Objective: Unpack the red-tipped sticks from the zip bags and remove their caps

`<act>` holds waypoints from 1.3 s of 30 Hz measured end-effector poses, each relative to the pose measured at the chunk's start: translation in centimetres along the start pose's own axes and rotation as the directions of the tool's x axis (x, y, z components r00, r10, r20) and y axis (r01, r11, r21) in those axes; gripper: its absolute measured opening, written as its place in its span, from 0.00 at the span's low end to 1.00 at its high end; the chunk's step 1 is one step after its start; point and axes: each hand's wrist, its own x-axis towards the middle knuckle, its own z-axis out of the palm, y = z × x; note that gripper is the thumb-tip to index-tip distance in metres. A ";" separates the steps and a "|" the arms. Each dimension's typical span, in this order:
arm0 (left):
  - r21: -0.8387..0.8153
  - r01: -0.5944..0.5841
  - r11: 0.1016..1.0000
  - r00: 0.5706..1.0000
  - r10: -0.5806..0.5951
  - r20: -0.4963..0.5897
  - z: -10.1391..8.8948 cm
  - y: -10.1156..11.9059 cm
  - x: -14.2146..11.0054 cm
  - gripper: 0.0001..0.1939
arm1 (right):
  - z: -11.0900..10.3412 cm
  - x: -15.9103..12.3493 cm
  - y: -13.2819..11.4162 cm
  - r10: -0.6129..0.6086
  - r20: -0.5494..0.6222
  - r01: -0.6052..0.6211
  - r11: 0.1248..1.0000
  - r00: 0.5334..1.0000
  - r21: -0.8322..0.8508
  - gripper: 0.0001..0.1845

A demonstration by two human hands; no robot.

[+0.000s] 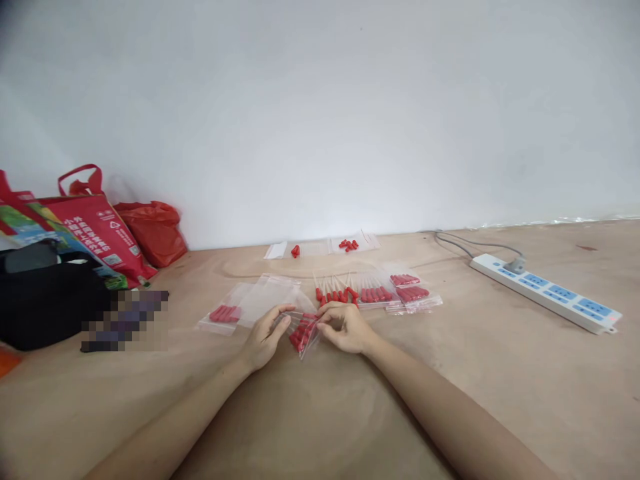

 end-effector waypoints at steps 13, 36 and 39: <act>0.228 0.162 0.960 0.987 -0.153 -0.054 0.1 -3.4 2.3 0.22 | -2.6 0.4 1.8 0.090 0.138 -0.128 0.947 0.986 0.293 0.03; 0.055 -0.206 0.977 0.940 0.182 0.287 -0.5 1.1 -3.0 0.26 | -1.2 -1.1 -0.5 0.020 0.224 0.012 0.990 0.974 -0.139 0.15; 0.074 -0.210 0.975 0.940 0.180 0.291 -0.5 1.3 -2.9 0.25 | -1.6 -0.8 -0.7 0.044 0.255 0.000 0.985 0.966 -0.172 0.19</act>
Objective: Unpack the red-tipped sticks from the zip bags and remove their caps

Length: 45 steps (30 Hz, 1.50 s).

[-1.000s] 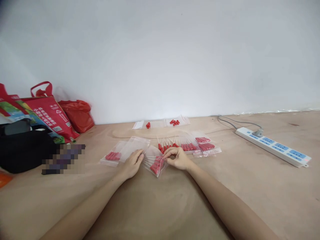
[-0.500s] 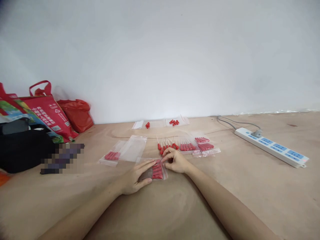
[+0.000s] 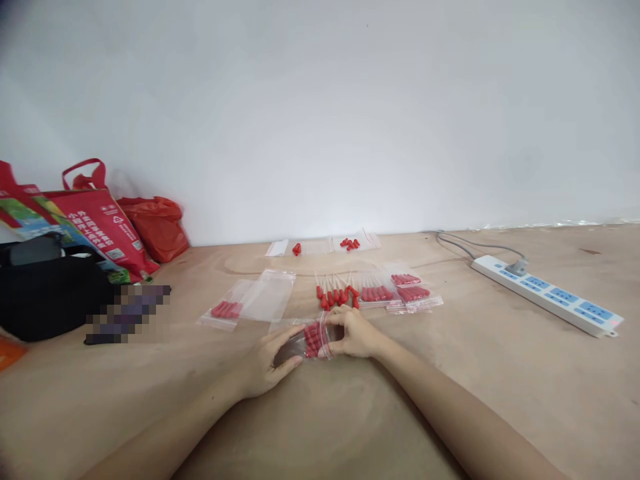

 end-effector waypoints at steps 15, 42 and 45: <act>0.002 0.030 1.000 1.000 -0.030 0.001 -0.1 0.1 0.2 0.22 | 0.9 0.3 -1.2 0.193 0.001 -0.192 0.973 0.981 0.132 0.17; 0.023 0.053 0.998 0.998 -0.053 0.018 -0.1 -0.2 0.2 0.22 | -0.4 0.5 -0.3 -0.021 0.066 0.027 0.995 0.998 -0.094 0.06; 0.036 0.068 0.997 0.997 -0.068 0.019 -0.2 -0.2 0.3 0.22 | -0.9 0.5 -0.1 0.012 0.092 -0.011 1.000 0.996 -0.018 0.05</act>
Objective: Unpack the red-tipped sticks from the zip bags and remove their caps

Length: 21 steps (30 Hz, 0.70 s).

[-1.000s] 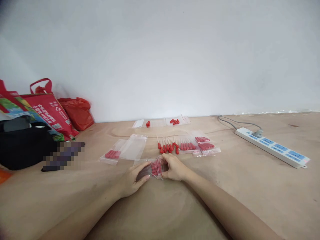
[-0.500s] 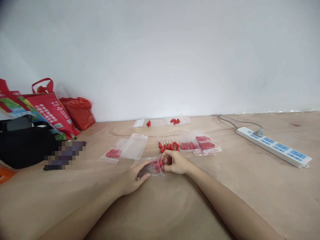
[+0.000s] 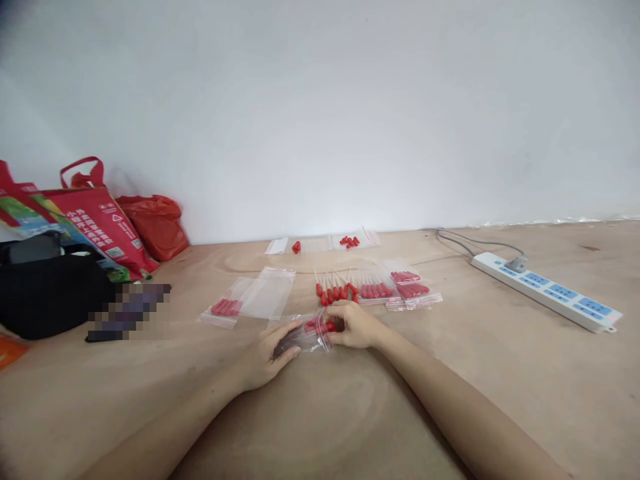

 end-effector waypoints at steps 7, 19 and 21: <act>-0.010 0.011 1.000 1.000 -0.010 0.016 0.0 0.0 0.0 0.21 | 0.2 0.0 0.6 0.022 0.033 -0.029 0.973 0.999 0.229 0.10; 0.005 0.038 0.999 0.999 -0.038 0.005 -0.2 0.2 -0.2 0.22 | -5.7 -1.0 3.0 0.388 0.069 -0.351 0.726 0.919 0.591 0.13; 0.007 0.039 0.999 0.999 -0.039 0.009 -0.3 0.3 -0.2 0.22 | -7.2 -1.3 3.3 0.460 0.010 -0.366 0.693 0.888 0.621 0.12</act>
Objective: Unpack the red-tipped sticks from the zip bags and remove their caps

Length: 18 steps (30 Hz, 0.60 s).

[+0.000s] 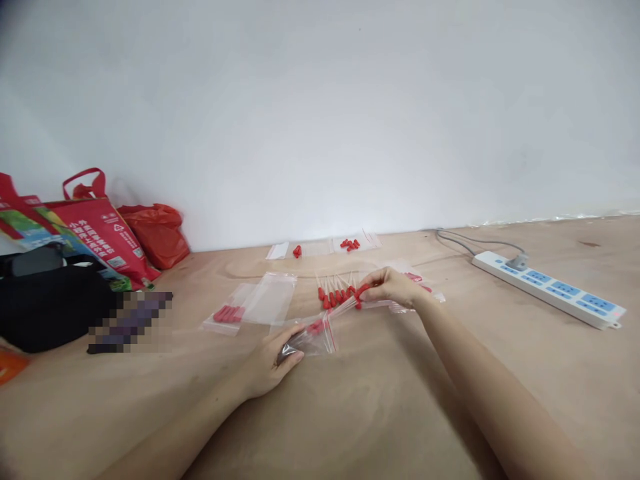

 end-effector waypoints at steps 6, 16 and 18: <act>-0.015 -0.050 0.999 0.999 0.050 -0.006 0.0 0.0 0.1 0.20 | 1.0 2.2 -1.6 -0.156 -0.274 0.152 0.988 0.949 -0.037 0.11; -0.007 -0.064 0.998 0.998 0.064 -0.016 0.1 -0.2 0.1 0.19 | 10.4 6.8 -0.3 -0.400 -0.028 0.166 0.443 0.916 -0.881 0.11; -0.003 -0.066 0.998 0.998 0.066 -0.018 0.2 -0.3 0.1 0.19 | 11.0 6.9 -0.2 -0.361 0.024 0.183 0.414 0.932 -0.892 0.10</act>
